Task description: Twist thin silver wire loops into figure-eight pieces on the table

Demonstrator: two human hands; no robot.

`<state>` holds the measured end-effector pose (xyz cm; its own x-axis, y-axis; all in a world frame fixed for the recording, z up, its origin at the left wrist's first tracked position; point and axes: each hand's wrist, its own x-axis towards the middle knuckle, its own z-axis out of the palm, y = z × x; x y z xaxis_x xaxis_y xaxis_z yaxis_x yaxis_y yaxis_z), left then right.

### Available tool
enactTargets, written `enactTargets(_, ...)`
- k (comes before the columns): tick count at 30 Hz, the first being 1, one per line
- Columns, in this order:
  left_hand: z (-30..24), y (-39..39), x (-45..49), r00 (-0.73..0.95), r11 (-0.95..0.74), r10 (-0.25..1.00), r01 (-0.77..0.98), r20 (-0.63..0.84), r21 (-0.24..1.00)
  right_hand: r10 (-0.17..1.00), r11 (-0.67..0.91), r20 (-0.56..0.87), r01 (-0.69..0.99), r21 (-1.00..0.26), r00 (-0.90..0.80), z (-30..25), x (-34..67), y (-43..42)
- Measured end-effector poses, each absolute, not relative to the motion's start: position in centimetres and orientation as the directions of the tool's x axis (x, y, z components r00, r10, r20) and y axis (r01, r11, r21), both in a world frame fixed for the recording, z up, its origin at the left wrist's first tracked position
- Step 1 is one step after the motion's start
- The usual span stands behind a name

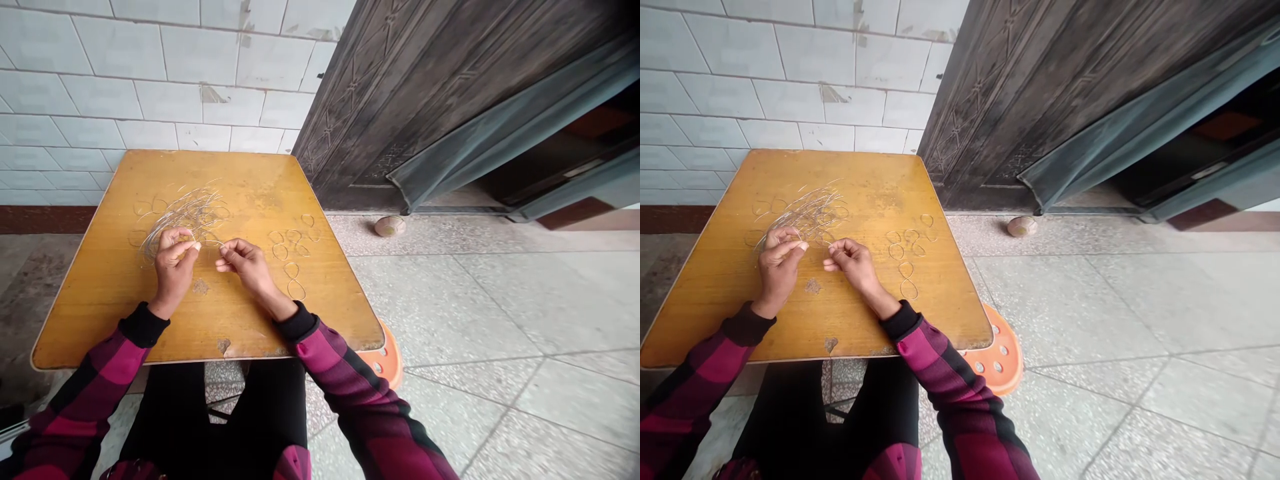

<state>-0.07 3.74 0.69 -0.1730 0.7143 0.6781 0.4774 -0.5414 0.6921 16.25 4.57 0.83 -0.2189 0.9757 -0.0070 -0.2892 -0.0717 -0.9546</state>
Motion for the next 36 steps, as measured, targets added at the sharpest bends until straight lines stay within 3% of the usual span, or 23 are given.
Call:
enactTargets(10, 0.4, 3.9, 0.2, -0.204, -0.551, 0.730, 0.388, 0.652, 0.739, 0.914, -0.155, -0.052, -0.226, -0.962, -0.402, 0.9, 17.1, 4.9)
enactTargets(14, -0.1, 4.1, 0.3, -0.239, -0.528, 0.763, 0.305, 0.600, 0.793, 0.945, -0.131, -0.012, -0.345, -0.929, -0.328, 0.9, 16.7, 4.5)
enactTargets(17, -0.5, 4.1, 1.0, -0.293, -0.465, 0.822, 0.151, 0.488, 0.873, 0.968, -0.121, 0.006, -0.489, -0.864, -0.251, 0.9, 16.2, 4.1)
enactTargets(20, -0.5, 4.0, 2.1, -0.314, -0.339, 0.907, -0.142, 0.283, 0.930, 0.971, -0.152, -0.005, -0.598, -0.787, -0.241, 0.9, 15.8, 3.8)
enactTargets(23, -0.2, 3.9, 2.9, -0.246, -0.170, 0.967, -0.412, 0.070, 0.895, 0.971, -0.157, 0.004, -0.649, -0.745, -0.239, 1.0, 15.5, 3.7)
enactTargets(26, 0.1, 3.8, 3.2, -0.170, -0.060, 0.985, -0.518, -0.034, 0.853, 0.973, -0.127, 0.027, -0.630, -0.766, -0.229, 1.2, 15.5, 3.6)
enactTargets(36, 0.9, 3.4, 3.6, -0.169, -0.125, 0.985, -0.531, 0.040, 0.838, 0.975, 0.047, 0.163, -0.571, -0.820, -0.153, 1.4, 15.7, 3.2)
